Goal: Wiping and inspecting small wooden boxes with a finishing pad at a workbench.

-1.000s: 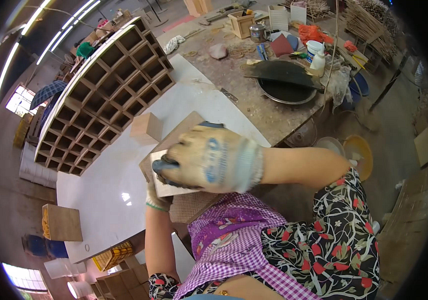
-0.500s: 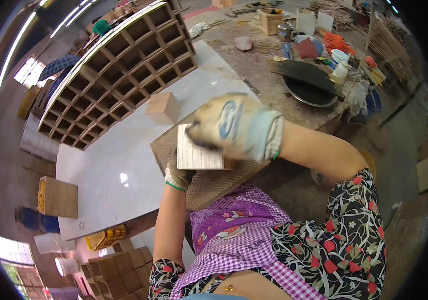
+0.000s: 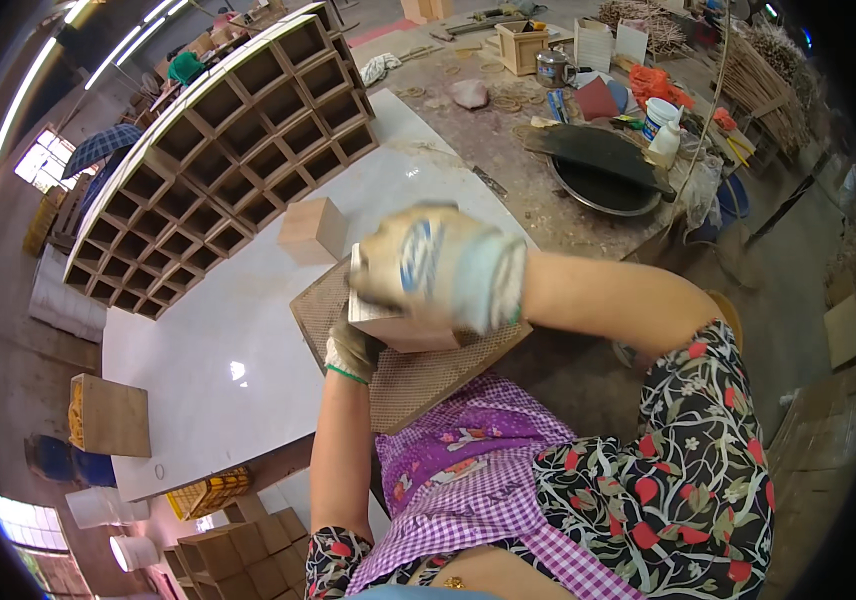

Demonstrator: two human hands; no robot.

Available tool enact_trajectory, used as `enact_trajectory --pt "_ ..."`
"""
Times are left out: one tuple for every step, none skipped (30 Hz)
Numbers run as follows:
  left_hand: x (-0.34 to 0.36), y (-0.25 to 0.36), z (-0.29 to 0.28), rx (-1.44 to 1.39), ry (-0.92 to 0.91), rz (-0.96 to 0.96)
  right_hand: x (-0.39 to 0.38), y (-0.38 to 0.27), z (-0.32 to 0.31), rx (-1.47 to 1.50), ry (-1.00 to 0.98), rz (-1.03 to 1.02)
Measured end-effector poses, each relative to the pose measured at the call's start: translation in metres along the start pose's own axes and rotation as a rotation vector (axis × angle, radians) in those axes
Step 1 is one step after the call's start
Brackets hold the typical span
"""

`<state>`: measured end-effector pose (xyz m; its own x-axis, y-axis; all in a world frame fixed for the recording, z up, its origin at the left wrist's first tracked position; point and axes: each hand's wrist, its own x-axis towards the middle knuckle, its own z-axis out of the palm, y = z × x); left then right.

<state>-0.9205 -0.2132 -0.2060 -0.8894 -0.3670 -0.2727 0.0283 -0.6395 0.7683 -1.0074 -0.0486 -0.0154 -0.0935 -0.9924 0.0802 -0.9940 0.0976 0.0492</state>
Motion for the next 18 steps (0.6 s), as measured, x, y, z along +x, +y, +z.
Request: enact_trajectory --pt "0.012 -0.003 -0.034 0.113 -0.177 -0.045 -0.008 -0.018 -0.007 -0.022 0.025 -0.105" --pt "0.005 -0.001 -0.019 -0.082 -0.249 0.009 -0.02 -0.026 -0.007 -0.05 0.045 -0.173" --pt "-0.006 0.003 -0.004 -0.145 -0.367 -0.008 -0.026 -0.03 0.001 -0.028 0.061 -0.237" --pt "-0.005 0.011 0.003 0.08 -0.267 -0.013 -0.026 -0.033 0.001 -0.002 0.138 -0.262" --pt "-0.007 0.009 0.001 0.034 -0.302 0.045 -0.024 -0.035 -0.002 0.023 0.216 -0.289" --pt "-0.009 0.006 -0.001 -0.012 -0.336 0.105 -0.023 -0.031 -0.011 -0.004 0.132 -0.243" --pt "-0.008 0.006 -0.003 -0.009 -0.326 0.108 -0.015 -0.024 -0.011 -0.041 0.189 -0.173" --pt "-0.006 0.005 -0.005 0.082 -0.107 0.003 -0.003 -0.012 -0.007 -0.071 0.241 -0.105" --pt "-0.006 0.006 -0.005 0.174 0.107 -0.102 0.017 0.006 0.001 -0.102 0.318 -0.046" --pt "-0.004 0.006 0.006 0.147 0.12 -0.128 0.03 0.022 0.004 -0.016 0.241 0.102" --pt "-0.002 0.01 0.014 0.121 0.142 -0.145 0.041 0.033 0.008 0.076 0.172 0.239" --pt "-0.004 0.009 0.02 0.168 0.142 -0.069 0.039 0.032 0.017 0.116 0.186 0.187" --pt "0.009 0.002 -0.001 0.117 0.03 0.023 0.048 0.023 0.014 0.069 0.098 0.141" --pt "0.027 -0.018 -0.031 0.061 -0.081 0.115 0.052 0.009 0.007 0.017 0.003 0.092" --pt "0.041 -0.036 -0.072 0.311 -0.067 0.17 0.046 -0.002 0.002 -0.018 0.029 -0.039" --pt "0.034 -0.038 -0.069 0.312 -0.068 0.152 0.037 -0.012 0.001 -0.009 0.005 -0.117" --pt "0.025 -0.029 -0.054 0.287 -0.031 0.099 0.029 -0.022 0.001 -0.007 -0.015 -0.195" --pt "0.011 -0.016 -0.033 0.261 0.014 0.049 0.02 -0.032 0.009 0.031 0.141 -0.324"
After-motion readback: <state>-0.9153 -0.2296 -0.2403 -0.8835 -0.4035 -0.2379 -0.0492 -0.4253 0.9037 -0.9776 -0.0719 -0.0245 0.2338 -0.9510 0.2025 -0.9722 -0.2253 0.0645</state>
